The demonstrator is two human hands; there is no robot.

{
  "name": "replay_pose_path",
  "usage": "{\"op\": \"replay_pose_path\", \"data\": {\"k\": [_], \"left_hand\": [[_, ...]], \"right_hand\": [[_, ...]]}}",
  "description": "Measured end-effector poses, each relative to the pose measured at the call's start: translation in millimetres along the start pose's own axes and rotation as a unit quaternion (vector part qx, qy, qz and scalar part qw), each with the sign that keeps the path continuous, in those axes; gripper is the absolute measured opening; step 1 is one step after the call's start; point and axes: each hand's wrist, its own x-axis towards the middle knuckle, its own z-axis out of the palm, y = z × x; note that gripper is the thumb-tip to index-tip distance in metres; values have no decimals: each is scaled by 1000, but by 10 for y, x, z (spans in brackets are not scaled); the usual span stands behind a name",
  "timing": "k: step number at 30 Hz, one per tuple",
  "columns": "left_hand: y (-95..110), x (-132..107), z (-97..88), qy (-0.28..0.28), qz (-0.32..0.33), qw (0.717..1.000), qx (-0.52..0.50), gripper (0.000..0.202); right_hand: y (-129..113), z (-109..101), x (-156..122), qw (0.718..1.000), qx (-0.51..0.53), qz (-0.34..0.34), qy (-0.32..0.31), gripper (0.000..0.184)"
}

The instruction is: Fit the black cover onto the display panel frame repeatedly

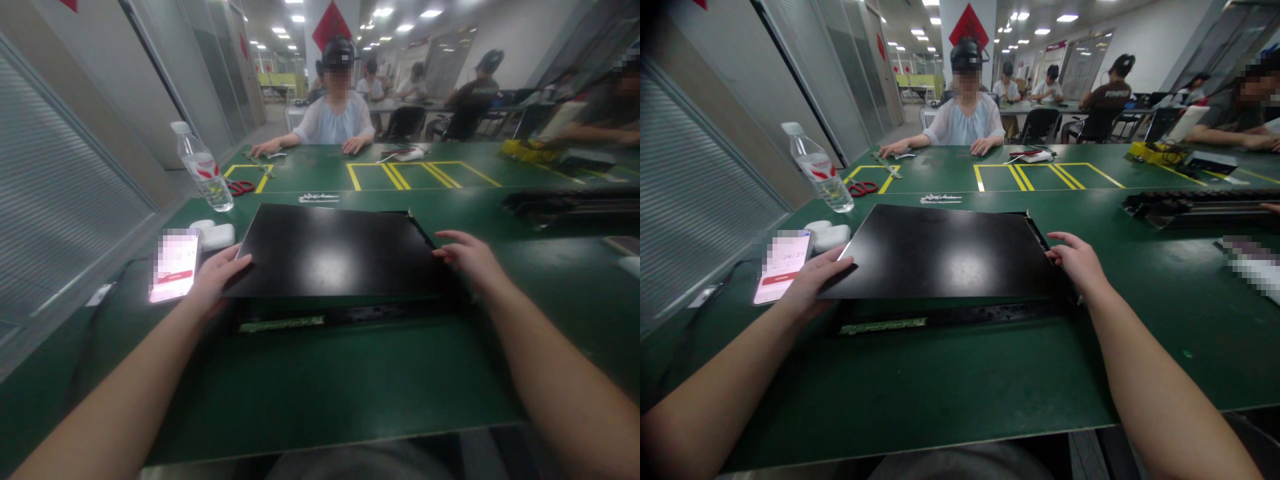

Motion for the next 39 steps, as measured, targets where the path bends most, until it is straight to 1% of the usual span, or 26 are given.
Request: {"op": "replay_pose_path", "data": {"k": [7,11,15,19,25,28,33,39], "left_hand": [[-97,54,-68,-6,0,1000,21,43],[-65,32,-13,-9,-24,999,25,38],[-18,-1,52,11,-41,998,43,43],[-6,-8,67,14,-49,998,47,43],[-1,4,82,16,-50,998,40,31],[-11,15,70,19,-48,998,37,30],[-31,31,19,11,-51,998,48,39],[-19,24,32,19,-50,998,41,33]], "right_hand": [[88,1,61,1000,3,-10,18,36],[134,-5,86,999,-2,-17,27,31],[167,-8,104,999,-22,-33,30,28],[152,-5,84,998,-39,-29,35,29],[105,-15,52,995,-93,-33,28,32],[107,-19,58,992,-115,-42,27,32],[138,-18,76,992,-110,-55,25,29],[154,-19,87,992,-112,-53,24,29]]}}
